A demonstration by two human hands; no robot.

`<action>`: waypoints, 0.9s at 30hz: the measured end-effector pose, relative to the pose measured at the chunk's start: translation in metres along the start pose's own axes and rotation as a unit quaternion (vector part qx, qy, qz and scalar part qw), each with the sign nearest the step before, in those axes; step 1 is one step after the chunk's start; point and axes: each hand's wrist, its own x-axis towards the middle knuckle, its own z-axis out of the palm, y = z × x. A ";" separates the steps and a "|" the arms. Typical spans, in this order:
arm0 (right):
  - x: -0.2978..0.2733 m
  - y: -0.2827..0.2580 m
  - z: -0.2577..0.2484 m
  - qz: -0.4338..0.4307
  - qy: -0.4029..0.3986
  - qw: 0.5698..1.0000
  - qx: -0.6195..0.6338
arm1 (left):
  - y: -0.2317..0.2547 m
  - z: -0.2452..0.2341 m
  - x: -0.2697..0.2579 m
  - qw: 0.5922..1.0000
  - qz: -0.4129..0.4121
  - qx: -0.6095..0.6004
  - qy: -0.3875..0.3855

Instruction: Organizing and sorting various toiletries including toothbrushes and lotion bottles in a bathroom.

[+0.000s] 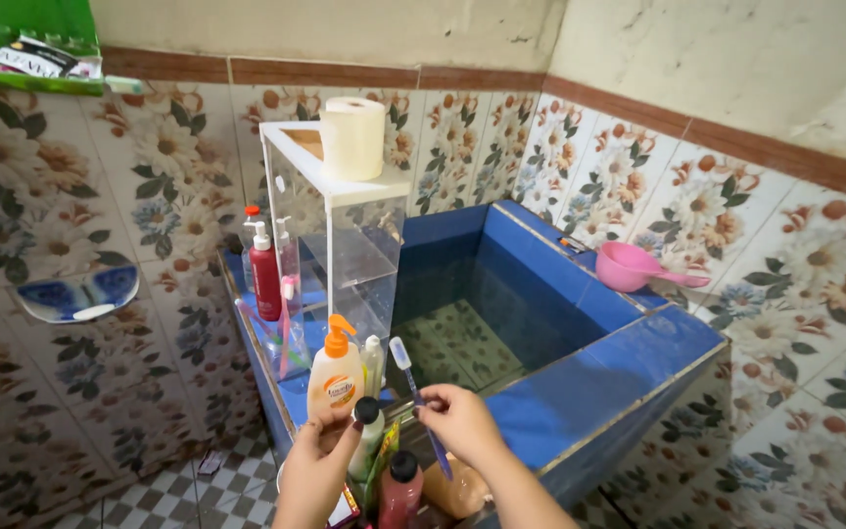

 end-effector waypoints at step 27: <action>-0.029 -0.068 -0.006 0.008 -0.020 0.928 0.373 | 0.054 0.039 -0.032 0.992 0.037 -0.042 -0.116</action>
